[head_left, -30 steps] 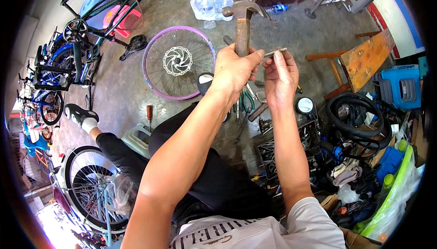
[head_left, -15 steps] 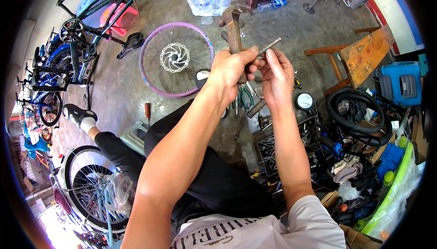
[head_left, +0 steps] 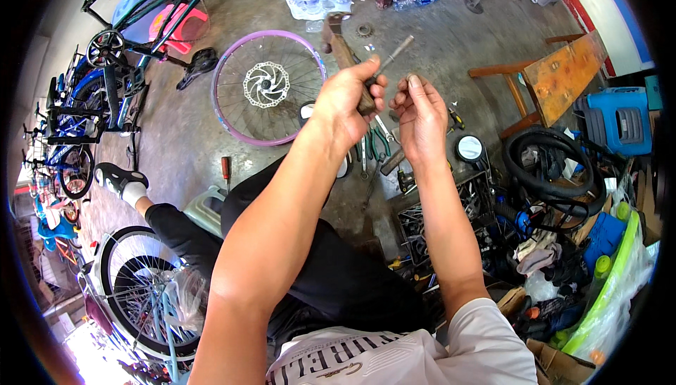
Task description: The person removes spokes from a bicycle wheel by tapping the hub with a hammer and using pliers to pull out the metal pieces. They then handle several individual spokes while working on the wheel rim.
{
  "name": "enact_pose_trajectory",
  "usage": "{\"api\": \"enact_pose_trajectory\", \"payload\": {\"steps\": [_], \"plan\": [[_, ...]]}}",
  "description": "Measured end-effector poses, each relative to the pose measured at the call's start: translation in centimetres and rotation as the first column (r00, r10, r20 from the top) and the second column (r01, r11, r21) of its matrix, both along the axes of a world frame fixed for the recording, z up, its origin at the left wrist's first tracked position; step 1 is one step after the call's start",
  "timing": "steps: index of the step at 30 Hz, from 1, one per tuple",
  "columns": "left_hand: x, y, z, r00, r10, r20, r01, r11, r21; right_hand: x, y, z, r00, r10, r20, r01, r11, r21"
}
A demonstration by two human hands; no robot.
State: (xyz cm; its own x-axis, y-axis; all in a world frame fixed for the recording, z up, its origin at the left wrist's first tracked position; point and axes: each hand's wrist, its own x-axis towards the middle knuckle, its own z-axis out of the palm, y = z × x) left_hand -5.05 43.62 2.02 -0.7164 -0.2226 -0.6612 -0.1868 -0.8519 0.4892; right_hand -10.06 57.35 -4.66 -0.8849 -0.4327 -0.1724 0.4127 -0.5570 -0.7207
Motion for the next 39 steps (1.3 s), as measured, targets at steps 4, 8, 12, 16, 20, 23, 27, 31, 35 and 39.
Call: {"api": "enact_pose_trajectory", "payload": {"steps": [4, 8, 12, 16, 20, 23, 27, 31, 35, 39], "plan": [[-0.4, -0.5, 0.1, 0.999, 0.032, -0.012, -0.032, 0.999, 0.008, 0.3, 3.7, -2.7, 0.998, 0.047, 0.049, -0.050, 0.997, 0.052], [0.0, -0.9, 0.5, 0.999, 0.038, 0.027, -0.035, 0.996, -0.082, 2.9, 10.0, -6.0, 0.992, 0.064, 0.107, -0.100, 0.921, 0.375], [0.0, -0.5, 1.2, 0.999, 0.016, 0.030, -0.013, 0.997, -0.074, 4.9, 19.8, -13.1, 0.987, -0.063, 0.147, -0.061, 0.698, 0.713], [-0.3, 0.4, 1.6, 0.999, 0.002, 0.035, 0.002, 0.995, -0.096, 5.7, 29.4, -19.5, 0.974, -0.130, 0.183, -0.104, 0.461, 0.881], [-0.3, 0.6, 1.6, 1.000, -0.014, 0.023, 0.015, 0.997, -0.075, 6.2, 31.5, -21.2, 0.965, -0.166, 0.204, -0.142, 0.324, 0.935], [-0.4, 0.8, 1.7, 0.999, -0.033, 0.025, 0.035, 0.996, -0.088, 6.4, 31.9, -21.4, 0.959, -0.152, 0.240, -0.203, 0.225, 0.953], [-0.6, 1.1, 1.8, 0.998, -0.042, 0.041, 0.046, 0.994, -0.097, 6.7, 32.3, -22.1, 0.959, -0.187, 0.214, -0.171, 0.218, 0.961], [-0.4, 0.9, 1.8, 0.998, -0.043, 0.051, 0.049, 0.990, -0.133, 6.6, 32.9, -22.7, 0.987, -0.124, 0.106, -0.100, 0.057, 0.993], [-0.4, 0.3, 3.4, 0.999, -0.031, -0.012, 0.029, 0.983, -0.180, 5.7, 33.9, -24.2, 0.999, -0.039, -0.034, 0.038, 0.098, 0.994], [2.7, -3.8, 7.7, 0.977, 0.025, -0.212, -0.094, 0.942, -0.322, 4.8, 25.7, -17.8, 0.998, 0.035, 0.056, -0.063, 0.210, 0.976]]}}
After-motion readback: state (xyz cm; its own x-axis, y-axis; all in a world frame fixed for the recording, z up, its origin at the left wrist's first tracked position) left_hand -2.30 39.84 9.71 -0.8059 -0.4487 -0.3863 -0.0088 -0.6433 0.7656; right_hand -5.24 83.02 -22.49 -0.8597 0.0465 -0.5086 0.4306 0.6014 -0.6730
